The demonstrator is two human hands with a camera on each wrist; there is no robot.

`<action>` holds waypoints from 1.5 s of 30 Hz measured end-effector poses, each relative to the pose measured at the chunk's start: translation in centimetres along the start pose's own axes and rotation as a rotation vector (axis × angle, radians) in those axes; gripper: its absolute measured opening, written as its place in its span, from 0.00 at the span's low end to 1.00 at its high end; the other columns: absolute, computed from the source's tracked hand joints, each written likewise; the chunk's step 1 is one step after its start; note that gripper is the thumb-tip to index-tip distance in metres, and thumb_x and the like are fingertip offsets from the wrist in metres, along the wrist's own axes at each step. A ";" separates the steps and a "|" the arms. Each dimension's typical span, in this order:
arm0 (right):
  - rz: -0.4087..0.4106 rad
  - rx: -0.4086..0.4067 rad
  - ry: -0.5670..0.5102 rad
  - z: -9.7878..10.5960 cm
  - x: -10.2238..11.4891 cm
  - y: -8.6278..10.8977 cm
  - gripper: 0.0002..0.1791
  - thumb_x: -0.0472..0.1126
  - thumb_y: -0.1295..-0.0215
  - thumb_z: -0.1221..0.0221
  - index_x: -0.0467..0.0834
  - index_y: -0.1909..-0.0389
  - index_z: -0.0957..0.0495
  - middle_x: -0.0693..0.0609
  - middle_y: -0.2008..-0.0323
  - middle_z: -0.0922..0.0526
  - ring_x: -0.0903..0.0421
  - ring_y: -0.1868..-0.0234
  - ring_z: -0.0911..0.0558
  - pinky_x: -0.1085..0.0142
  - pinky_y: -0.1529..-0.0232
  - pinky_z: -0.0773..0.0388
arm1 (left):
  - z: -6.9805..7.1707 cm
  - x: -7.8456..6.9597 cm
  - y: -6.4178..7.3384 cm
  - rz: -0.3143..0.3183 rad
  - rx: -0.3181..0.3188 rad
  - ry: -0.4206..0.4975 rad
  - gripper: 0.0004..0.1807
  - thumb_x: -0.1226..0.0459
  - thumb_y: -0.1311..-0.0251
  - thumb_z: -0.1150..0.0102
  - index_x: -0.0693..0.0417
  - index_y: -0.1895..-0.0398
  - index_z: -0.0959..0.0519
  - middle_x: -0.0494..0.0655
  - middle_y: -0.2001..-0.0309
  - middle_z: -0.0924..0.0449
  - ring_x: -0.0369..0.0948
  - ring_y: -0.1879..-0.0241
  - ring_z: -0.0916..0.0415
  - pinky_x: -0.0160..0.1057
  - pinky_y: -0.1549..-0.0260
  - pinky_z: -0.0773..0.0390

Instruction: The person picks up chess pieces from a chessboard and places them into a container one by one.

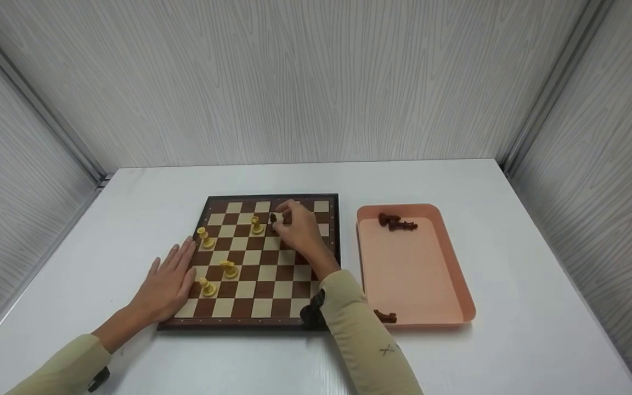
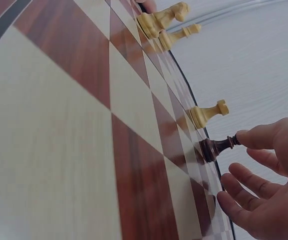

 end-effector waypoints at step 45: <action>0.011 -0.019 0.120 -1.6 0.0 -1.3 0.08 0.31 0.30 0.37 0.36 0.53 0.16 0.43 0.55 0.14 0.47 0.50 0.17 0.52 0.47 0.21 | -0.1 0.0 0.1 -0.011 -0.022 0.006 0.33 0.55 0.18 0.66 0.62 0.18 0.51 0.57 0.18 0.55 0.60 0.20 0.57 0.68 0.28 0.56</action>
Point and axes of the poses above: each hand's wrist, its own y-axis away from the middle knuckle, its own z-axis out of the back of the hand, x = y × z, the point moved 4 cm from there along -y, towards the middle knuckle
